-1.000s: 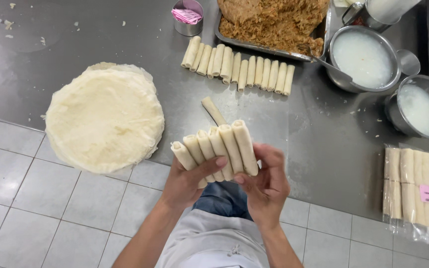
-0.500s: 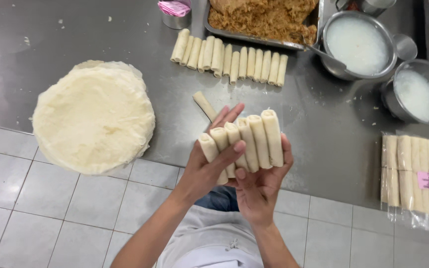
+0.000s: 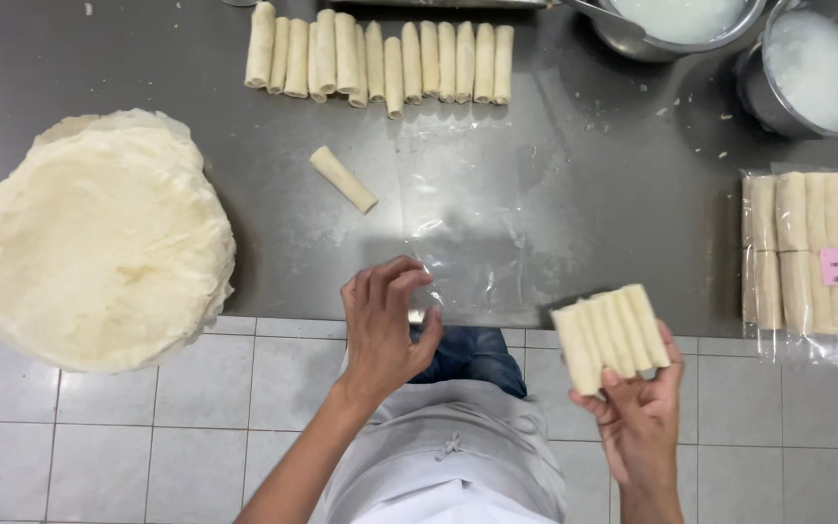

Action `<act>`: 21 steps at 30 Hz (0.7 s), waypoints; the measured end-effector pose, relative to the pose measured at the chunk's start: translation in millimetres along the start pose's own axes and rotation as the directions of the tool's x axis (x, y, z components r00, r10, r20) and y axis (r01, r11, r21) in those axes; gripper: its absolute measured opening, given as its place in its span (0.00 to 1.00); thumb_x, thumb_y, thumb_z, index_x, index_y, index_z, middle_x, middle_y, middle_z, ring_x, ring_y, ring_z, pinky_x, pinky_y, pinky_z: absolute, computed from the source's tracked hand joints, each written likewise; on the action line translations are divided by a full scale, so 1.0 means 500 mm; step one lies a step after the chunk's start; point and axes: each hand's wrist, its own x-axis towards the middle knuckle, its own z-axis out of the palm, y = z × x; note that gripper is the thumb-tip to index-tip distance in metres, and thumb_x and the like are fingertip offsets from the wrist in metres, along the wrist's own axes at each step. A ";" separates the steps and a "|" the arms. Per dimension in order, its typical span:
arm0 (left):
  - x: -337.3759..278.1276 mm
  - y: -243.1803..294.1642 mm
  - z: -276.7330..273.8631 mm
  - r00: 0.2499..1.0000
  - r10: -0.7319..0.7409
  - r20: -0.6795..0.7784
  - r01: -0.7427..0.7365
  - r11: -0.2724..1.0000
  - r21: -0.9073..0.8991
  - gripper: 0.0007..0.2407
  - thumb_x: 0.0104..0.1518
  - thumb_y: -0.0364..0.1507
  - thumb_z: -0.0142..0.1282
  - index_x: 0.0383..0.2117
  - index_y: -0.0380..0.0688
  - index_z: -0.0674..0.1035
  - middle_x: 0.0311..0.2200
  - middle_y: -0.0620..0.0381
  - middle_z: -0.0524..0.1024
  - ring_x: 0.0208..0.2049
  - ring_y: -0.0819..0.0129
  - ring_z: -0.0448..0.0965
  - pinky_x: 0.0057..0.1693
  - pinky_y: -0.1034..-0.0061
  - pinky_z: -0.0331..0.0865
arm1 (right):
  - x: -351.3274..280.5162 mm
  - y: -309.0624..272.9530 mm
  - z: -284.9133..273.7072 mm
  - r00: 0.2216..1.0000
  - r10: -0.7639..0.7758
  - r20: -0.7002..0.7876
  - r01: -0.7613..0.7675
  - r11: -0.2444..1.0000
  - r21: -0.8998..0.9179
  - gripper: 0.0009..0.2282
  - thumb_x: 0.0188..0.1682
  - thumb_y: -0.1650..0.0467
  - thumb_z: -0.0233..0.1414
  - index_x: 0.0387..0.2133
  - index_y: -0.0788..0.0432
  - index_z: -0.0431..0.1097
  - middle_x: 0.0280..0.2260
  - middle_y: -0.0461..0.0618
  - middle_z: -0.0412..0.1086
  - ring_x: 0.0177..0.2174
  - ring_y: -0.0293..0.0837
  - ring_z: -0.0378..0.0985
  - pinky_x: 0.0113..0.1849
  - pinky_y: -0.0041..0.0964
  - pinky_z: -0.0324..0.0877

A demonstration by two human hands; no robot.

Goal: The person arranges cylindrical food rolls on a stainless steel table, places them into clear plastic bags, and seals the bags. They then affix pink labels to the packaged rolls and set them aside.

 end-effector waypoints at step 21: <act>0.015 0.023 0.021 0.915 0.402 -0.031 -0.403 0.915 -0.031 0.10 0.53 0.23 0.49 0.15 0.42 0.65 0.14 0.57 0.63 0.18 0.63 0.62 0.34 0.71 0.59 | -0.058 0.024 0.175 0.991 0.122 -0.052 -0.125 0.990 -0.064 0.36 0.39 0.72 0.52 0.60 0.51 0.38 0.55 0.60 0.58 0.46 0.54 0.71 0.33 0.51 0.79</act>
